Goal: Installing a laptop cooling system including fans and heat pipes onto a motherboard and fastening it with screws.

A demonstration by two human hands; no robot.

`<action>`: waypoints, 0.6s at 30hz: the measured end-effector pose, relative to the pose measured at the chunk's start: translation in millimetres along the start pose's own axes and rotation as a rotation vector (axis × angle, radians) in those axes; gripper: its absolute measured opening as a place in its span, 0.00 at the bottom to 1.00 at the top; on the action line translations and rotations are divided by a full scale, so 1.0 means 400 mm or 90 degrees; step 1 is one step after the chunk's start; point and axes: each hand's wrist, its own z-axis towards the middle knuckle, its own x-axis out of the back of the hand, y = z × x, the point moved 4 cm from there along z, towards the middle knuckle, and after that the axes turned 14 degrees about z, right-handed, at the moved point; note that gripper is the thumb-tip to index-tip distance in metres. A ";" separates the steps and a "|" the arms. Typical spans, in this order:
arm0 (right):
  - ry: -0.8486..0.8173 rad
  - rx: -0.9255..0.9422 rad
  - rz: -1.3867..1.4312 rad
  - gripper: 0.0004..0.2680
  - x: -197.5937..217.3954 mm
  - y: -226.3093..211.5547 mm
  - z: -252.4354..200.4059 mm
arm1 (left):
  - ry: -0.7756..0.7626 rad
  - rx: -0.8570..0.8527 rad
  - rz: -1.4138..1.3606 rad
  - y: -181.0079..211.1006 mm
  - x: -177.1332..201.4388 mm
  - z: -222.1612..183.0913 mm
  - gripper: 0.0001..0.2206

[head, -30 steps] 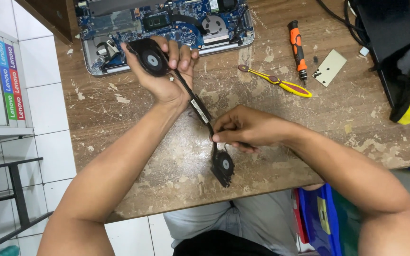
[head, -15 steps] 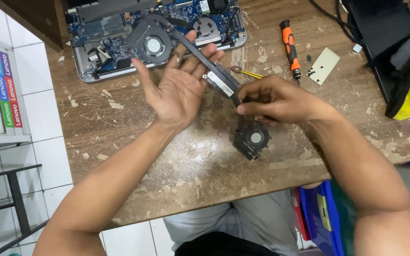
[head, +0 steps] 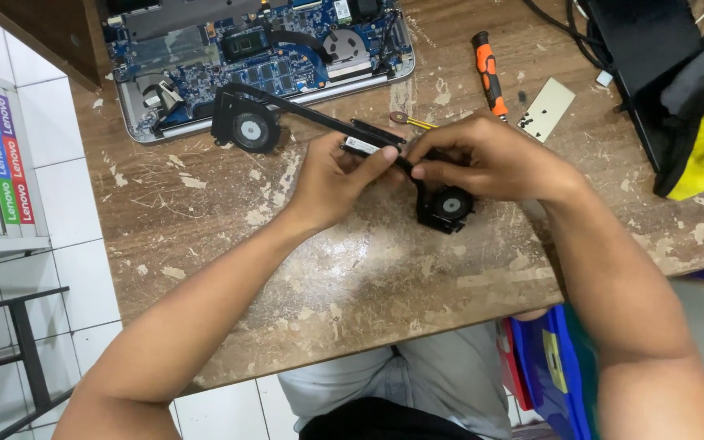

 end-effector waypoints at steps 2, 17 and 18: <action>0.038 0.010 -0.002 0.05 0.015 -0.002 -0.001 | 0.013 -0.013 0.010 -0.010 0.005 0.011 0.12; 0.108 0.093 0.031 0.11 0.059 0.011 -0.051 | 0.090 -0.140 0.083 0.005 0.017 0.010 0.12; 0.098 0.104 0.020 0.12 0.058 0.008 -0.052 | 0.096 -0.134 0.074 0.009 0.021 0.007 0.12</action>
